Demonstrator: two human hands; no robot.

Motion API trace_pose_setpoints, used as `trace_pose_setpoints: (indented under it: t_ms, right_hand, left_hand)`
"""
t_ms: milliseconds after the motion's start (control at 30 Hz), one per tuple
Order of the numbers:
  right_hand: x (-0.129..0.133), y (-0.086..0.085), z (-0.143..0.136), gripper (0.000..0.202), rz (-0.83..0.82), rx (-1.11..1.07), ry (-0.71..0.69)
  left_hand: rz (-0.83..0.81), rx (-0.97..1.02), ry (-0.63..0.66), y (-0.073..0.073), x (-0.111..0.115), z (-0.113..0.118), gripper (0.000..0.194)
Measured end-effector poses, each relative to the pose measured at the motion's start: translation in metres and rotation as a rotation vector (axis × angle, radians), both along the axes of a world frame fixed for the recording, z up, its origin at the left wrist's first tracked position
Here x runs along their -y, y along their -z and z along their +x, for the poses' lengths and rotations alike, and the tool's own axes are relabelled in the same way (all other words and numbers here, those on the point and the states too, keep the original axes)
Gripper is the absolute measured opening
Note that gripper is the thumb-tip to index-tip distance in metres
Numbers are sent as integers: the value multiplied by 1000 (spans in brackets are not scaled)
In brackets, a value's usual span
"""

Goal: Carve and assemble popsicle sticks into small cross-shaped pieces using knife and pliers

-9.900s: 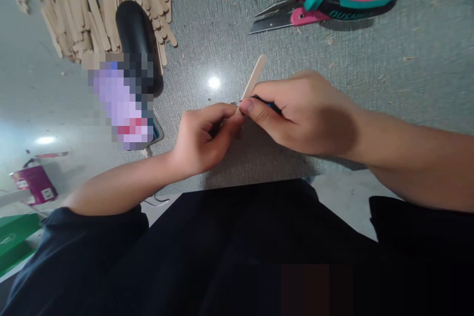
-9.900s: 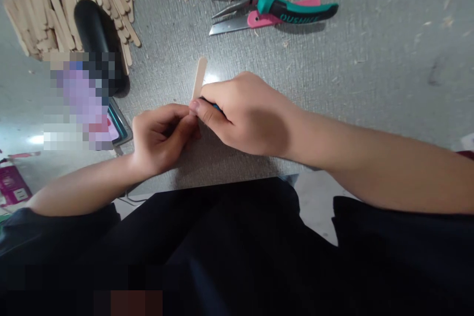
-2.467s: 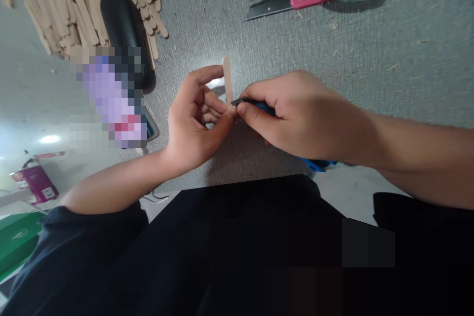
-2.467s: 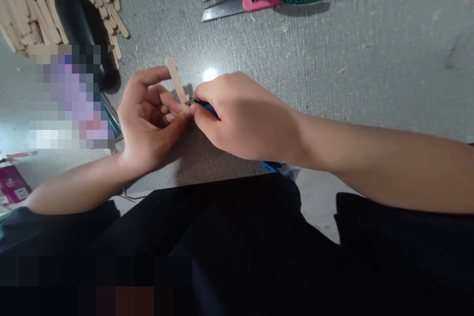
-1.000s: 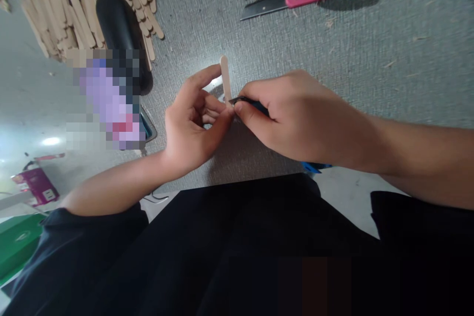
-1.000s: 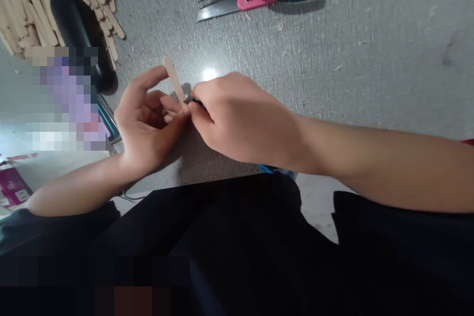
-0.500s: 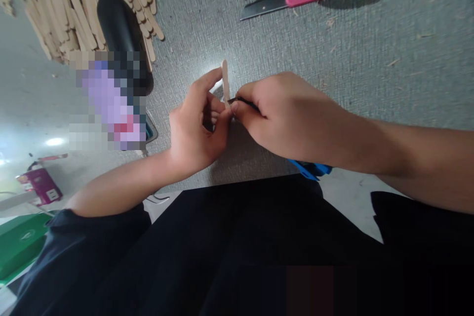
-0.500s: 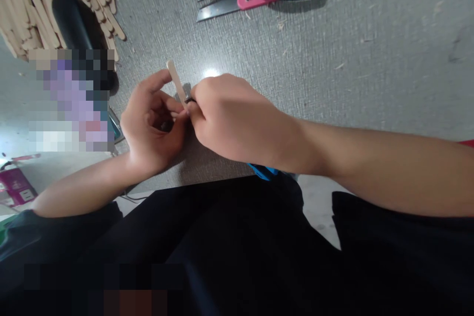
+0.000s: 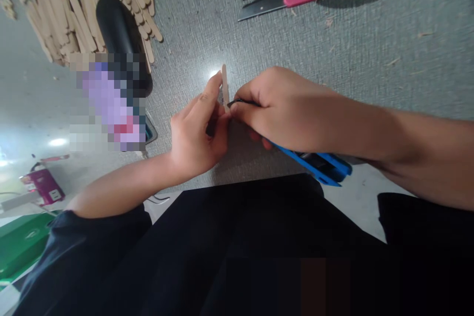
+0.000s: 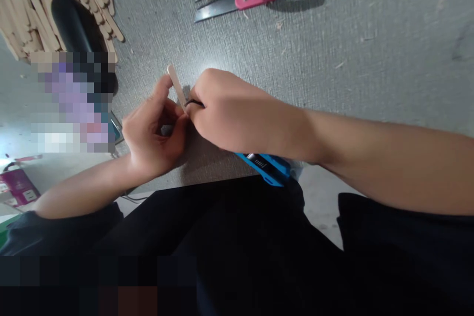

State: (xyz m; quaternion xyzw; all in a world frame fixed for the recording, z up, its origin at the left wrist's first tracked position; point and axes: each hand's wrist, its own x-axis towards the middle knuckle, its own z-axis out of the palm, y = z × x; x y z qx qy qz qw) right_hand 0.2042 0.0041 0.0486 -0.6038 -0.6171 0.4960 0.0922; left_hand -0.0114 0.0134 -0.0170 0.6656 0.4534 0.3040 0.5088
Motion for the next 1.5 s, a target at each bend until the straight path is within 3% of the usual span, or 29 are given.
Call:
trace_pose_setpoints:
  t_ms: [67, 200, 300, 500, 667, 767, 1033, 1167, 1367, 1500]
  right_hand:
    - [1, 0, 1, 42, 30, -21, -12]
    - [8, -1, -5, 44, 180, 142, -48]
    - [7, -2, -6, 43, 153, 121, -54]
    - [-5, 0, 5, 46, -31, -59, -17]
    - [-8, 5, 13, 50, -127, -277, -39]
    - [-9, 7, 16, 49, -120, -368, -42]
    - [-7, 5, 21, 51, -19, -445, -56]
    - [-7, 6, 22, 47, -30, -481, -60]
    - [-11, 11, 23, 39, -149, -584, -35]
    - [-10, 12, 22, 40, -199, -596, -12]
  left_hand:
    - [70, -21, -15, 0, 0, 1, 55]
    - [279, -2, 26, 1, 0, 4, 48]
    - [355, -37, 43, -1, 0, 5, 45]
    - [118, -17, 17, -3, 0, 0, 56]
    - [187, 68, -28, 1, 3, 1, 50]
    - [205, 188, -12, 7, 4, 3, 53]
    - [-34, 290, 40, 8, -2, -1, 61]
    - [-39, 270, 62, 8, -6, -4, 66]
    - [-103, 243, 29, 18, -10, -5, 74]
    - [17, 364, 72, 16, -11, 0, 67]
